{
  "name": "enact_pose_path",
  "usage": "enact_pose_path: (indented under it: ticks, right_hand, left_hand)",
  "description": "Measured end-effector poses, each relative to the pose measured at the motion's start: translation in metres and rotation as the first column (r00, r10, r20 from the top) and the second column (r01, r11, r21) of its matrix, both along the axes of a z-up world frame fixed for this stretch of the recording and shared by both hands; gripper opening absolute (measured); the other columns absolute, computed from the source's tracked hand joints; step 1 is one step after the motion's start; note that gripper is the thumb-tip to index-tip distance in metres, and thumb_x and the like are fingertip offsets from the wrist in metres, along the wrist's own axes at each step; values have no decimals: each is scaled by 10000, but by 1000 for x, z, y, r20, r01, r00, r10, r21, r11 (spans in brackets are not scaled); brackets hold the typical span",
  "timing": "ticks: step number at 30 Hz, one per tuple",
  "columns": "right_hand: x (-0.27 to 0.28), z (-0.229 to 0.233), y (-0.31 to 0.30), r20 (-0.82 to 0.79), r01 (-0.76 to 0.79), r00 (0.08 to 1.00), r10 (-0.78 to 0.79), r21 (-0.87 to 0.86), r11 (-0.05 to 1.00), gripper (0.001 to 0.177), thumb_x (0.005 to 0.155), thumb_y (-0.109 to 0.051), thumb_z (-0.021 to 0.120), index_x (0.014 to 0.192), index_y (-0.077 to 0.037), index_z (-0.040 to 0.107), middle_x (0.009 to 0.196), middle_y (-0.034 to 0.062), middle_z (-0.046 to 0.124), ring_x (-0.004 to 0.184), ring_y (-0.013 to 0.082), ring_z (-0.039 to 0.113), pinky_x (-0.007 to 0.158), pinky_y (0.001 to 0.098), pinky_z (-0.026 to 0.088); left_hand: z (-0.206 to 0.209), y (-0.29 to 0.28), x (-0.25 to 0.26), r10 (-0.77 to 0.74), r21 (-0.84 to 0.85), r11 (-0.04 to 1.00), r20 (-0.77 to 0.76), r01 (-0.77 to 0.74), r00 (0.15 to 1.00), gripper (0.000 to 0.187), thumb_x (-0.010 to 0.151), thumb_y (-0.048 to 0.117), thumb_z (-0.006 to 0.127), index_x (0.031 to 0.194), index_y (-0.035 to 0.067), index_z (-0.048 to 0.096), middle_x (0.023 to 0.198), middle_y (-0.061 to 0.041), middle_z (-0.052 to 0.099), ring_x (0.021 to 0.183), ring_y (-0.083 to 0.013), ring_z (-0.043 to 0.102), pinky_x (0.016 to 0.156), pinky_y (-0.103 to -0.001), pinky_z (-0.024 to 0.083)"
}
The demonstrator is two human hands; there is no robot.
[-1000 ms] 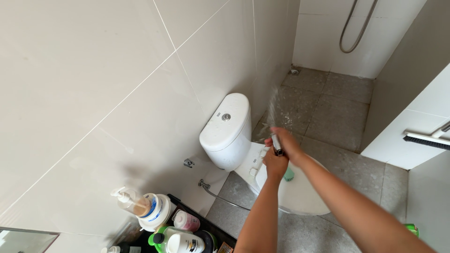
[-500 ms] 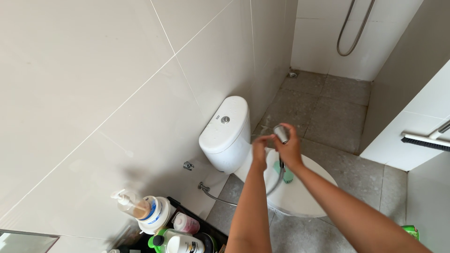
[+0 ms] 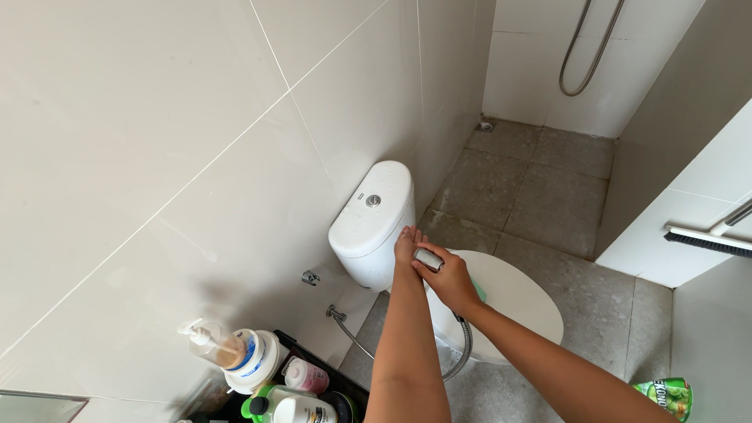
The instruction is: Cleaning a toilet using a sponge, cleaning brush, and water sprayer.
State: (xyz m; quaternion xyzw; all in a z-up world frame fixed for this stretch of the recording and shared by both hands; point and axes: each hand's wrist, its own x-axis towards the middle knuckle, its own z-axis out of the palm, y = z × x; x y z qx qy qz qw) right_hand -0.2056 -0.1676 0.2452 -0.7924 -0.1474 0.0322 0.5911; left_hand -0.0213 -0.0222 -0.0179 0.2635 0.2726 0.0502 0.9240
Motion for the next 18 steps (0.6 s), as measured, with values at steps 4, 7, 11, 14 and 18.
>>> enact_pose_path:
  ticks: [4, 7, 11, 14, 18]
  right_hand:
    - [3, -3, 4, -1, 13, 1000, -13, -27, 1000, 432, 864, -230, 794, 1255, -74, 697, 1037, 134, 794, 908, 168, 769, 808, 298, 587]
    - [1, 4, 9, -25, -8, 1000, 8, -19, 1000, 442, 855, -241, 784, 1263, -92, 700, 1027, 131, 800, 893, 172, 769, 793, 299, 587]
    - [0, 12, 13, -72, -16, 997, 13, -43, 999, 424, 853, -239, 781, 1249, -98, 722, 985, 131, 811, 857, 171, 769, 781, 307, 582]
    - [11, -15, 19, 136, -62, 989, 61, -1, 998, 410, 853, -217, 814, 1221, -59, 724, 979, 126, 795, 853, 144, 756, 757, 302, 576]
    - [8, 5, 29, -149, 42, 988, -38, 24, 999, 417, 872, -213, 805, 1259, -77, 729, 611, 95, 607, 485, 114, 483, 447, 324, 391]
  left_hand:
    - [-3, 4, 10, 73, -56, 996, -21, -74, 997, 444, 1079, 200, 451, 1503, 76, 411, 1503, -133, 512, 1345, -309, 535, 1025, -480, 515]
    - [-20, 19, 17, 78, -149, 985, -30, -82, 997, 437, 1093, 160, 513, 1484, -20, 433, 1480, -196, 476, 1277, -321, 537, 996, -486, 502]
    - [-1, 26, 0, 344, -668, 733, 201, -129, 917, 415, 991, 64, 466, 1406, 53, 473, 1386, -147, 534, 1232, -338, 500, 1076, -521, 428]
    - [23, 41, -18, 298, -182, 944, 108, -276, 948, 377, 1047, 66, 470, 1421, 109, 460, 1380, -80, 523, 1271, -257, 477, 1143, -463, 441]
    - [63, 51, -63, 354, -26, 935, 125, -354, 927, 508, 1032, 114, 363, 1538, 85, 387, 1555, -72, 415, 1471, -238, 358, 1215, -430, 313]
